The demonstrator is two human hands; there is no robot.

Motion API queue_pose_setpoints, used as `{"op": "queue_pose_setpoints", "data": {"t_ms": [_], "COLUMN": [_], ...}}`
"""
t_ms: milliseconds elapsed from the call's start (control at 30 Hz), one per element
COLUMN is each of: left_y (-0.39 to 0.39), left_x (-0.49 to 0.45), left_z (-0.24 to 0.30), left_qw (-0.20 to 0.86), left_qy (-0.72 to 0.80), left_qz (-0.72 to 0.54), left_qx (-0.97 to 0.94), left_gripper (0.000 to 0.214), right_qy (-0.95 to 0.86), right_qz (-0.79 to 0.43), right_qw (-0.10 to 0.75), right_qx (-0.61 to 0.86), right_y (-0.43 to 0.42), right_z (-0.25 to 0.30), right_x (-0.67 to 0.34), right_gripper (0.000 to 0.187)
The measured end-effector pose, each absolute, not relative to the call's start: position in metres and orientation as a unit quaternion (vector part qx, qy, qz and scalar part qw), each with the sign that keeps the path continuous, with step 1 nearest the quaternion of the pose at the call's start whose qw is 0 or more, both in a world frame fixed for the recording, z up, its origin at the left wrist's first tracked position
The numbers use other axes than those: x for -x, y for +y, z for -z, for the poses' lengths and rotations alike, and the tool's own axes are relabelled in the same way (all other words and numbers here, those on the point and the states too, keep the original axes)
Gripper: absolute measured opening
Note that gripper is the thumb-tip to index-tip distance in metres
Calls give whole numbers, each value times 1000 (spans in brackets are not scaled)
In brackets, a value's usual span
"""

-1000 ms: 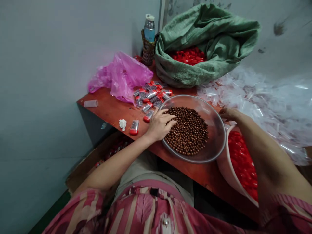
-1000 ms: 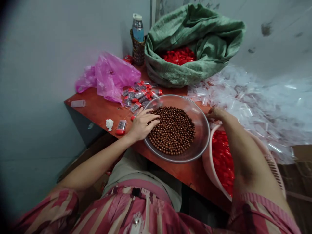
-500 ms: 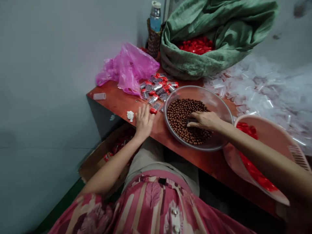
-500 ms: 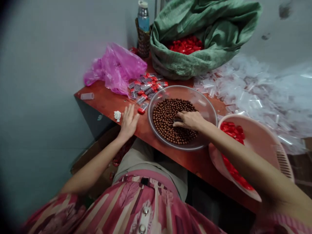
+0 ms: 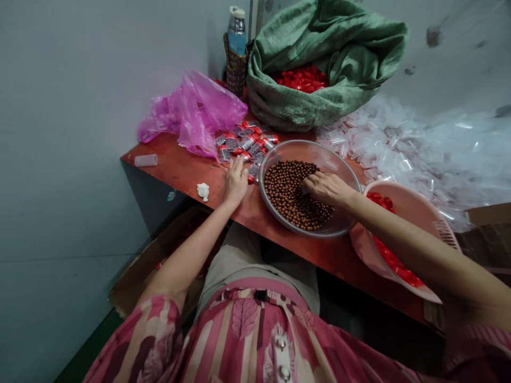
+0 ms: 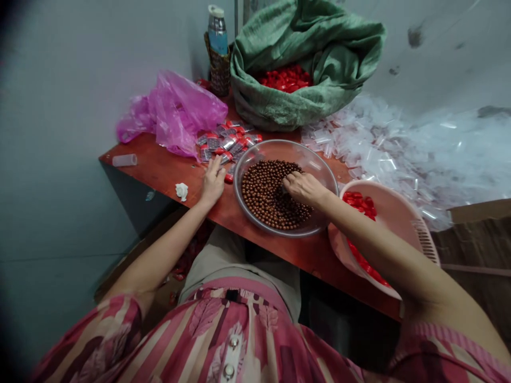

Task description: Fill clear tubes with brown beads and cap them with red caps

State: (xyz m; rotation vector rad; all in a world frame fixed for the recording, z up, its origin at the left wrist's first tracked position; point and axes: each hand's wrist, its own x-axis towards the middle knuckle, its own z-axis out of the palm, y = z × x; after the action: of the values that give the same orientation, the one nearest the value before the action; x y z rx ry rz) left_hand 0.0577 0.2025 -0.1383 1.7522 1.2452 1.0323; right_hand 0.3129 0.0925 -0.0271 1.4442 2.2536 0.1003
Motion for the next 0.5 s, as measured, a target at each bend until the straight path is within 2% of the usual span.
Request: {"op": "queue_pose_setpoints", "data": {"t_ms": [133, 200, 267, 367, 500], "left_y": [194, 186, 178, 167, 153], "left_x": [-46, -44, -44, -50, -69], "left_z": [124, 109, 91, 65, 43], "left_qw": [363, 362, 362, 363, 389], "left_qy": [447, 440, 419, 362, 297], "left_qz": [-477, -492, -499, -494, -417], "left_qx": [-664, -659, -666, -702, -766], "left_gripper": [45, 45, 44, 39, 39], "right_qy": [860, 879, 871, 812, 672], "right_qz": [-13, 41, 100, 209, 388], "right_qw": [230, 199, 143, -12, -270], "right_qx": [-456, -432, -460, -545, -570], "right_y": [104, 111, 114, 109, 89], "right_z": [33, 37, 39, 36, 23], "right_x": [-295, -282, -274, -276, -289], "right_gripper": [25, 19, 23, 38, 43]}}
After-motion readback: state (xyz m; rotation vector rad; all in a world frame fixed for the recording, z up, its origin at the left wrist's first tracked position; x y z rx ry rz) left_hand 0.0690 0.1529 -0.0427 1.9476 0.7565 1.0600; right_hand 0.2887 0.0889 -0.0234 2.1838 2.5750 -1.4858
